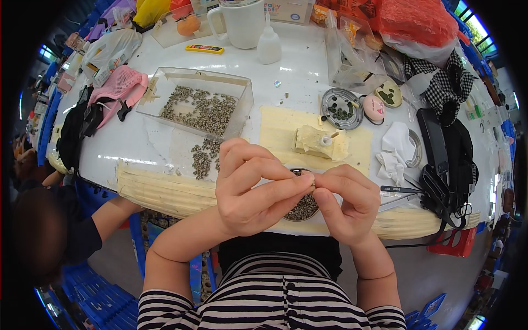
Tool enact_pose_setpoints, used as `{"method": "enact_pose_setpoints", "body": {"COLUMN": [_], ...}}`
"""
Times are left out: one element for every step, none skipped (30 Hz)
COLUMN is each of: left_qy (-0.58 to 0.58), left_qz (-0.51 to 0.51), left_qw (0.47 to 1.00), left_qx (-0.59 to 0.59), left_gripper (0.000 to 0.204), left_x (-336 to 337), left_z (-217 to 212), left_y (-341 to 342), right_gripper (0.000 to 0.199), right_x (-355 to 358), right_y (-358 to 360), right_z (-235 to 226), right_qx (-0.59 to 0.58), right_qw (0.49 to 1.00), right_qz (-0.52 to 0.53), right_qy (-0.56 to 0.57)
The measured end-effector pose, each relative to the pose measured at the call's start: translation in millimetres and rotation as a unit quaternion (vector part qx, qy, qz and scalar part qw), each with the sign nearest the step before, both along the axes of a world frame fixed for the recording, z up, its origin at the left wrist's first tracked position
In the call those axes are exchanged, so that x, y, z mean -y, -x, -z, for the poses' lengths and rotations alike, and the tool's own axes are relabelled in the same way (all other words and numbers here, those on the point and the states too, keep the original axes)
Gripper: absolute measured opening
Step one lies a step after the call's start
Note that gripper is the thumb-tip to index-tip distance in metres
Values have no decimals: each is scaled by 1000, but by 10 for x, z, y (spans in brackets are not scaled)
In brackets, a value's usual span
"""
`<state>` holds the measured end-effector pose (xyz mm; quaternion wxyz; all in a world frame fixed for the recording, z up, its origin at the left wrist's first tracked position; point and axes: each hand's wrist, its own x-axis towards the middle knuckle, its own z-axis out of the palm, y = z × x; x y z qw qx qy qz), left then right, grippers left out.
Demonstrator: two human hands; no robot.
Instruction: The person picks up small metallic beads with tweezers from a circular container and places them onto a yellow block on the workbench.
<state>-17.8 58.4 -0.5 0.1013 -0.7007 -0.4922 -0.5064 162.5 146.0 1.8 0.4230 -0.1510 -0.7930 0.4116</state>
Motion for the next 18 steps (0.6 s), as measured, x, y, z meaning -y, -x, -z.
{"method": "enact_pose_setpoints", "body": {"left_qy": [0, -1, 1, 3, 4, 5, 6, 6, 6, 6, 6, 5, 4, 3, 4, 6, 7, 9], "left_qz": [2, 4, 6, 8, 11, 13, 15, 16, 16, 16, 16, 13, 10, 6, 2, -2, -6, -8], "left_qw": [1000, 1000, 1000, 1000, 1000, 1000, 1000, 1000, 1000, 1000, 1000, 1000, 1000, 1000, 1000, 1000, 1000, 1000], "left_qx": [-1, -2, -3, -5, -6, -5, -4, -3, -2, -1, 0, 0, 0, 0, 1, 3, 4, 6], "left_gripper": [38, 39, 40, 40, 41, 41, 41, 41, 41, 41, 40, 40, 39, 38, 38, 37, 36, 36], "left_x": [2, 3, 4, 5, 5, 4, 4, 6, 7, 8, 8, 6, 2, 0, 1, 2, 1, -1], "left_z": [5, 11, 13, 15, 14, 10, 1, -5, -8, -10, -11, -8, -1, 6, 12, 19, 21, 19], "left_y": [1, 2, 5, 8, 9, 8, 7, 6, 5, 2, 0, -1, 0, 0, -2, -5, -7, -9], "right_gripper": [20, 18, 16, 15, 13, 12, 11, 10, 9, 9, 9, 10, 11, 13, 15, 17, 18, 19], "right_x": [-4, -7, -8, -7, -6, -5, -1, 4, 7, 1, -10, -17, -17, -16, -12, -5, 6, 18], "right_y": [-6, -12, -15, -14, -15, -16, -19, -23, -25, -24, -23, -22, -18, -10, -1, 10, 21, 31], "right_z": [-4, -5, -5, -4, -6, -8, -7, -1, 2, -1, -5, -9, -10, -10, -9, -8, -9, -9], "right_qx": [4, 9, 13, 8, 2, -3, -5, -7, -9, -13, -16, -19, -19, -20, -20, -21, -23, -25], "right_qw": [1000, 998, 996, 993, 988, 983, 980, 978, 975, 979, 983, 987, 993, 998, 1000, 999, 998, 995], "right_qz": [-15, -30, -45, -55, -64, -73, -73, -74, -74, -69, -63, -57, -35, -15, 6, 24, 43, 61], "right_qy": [26, 51, 77, 109, 140, 171, 184, 197, 210, 190, 171, 151, 106, 61, 16, -13, -43, -72]}}
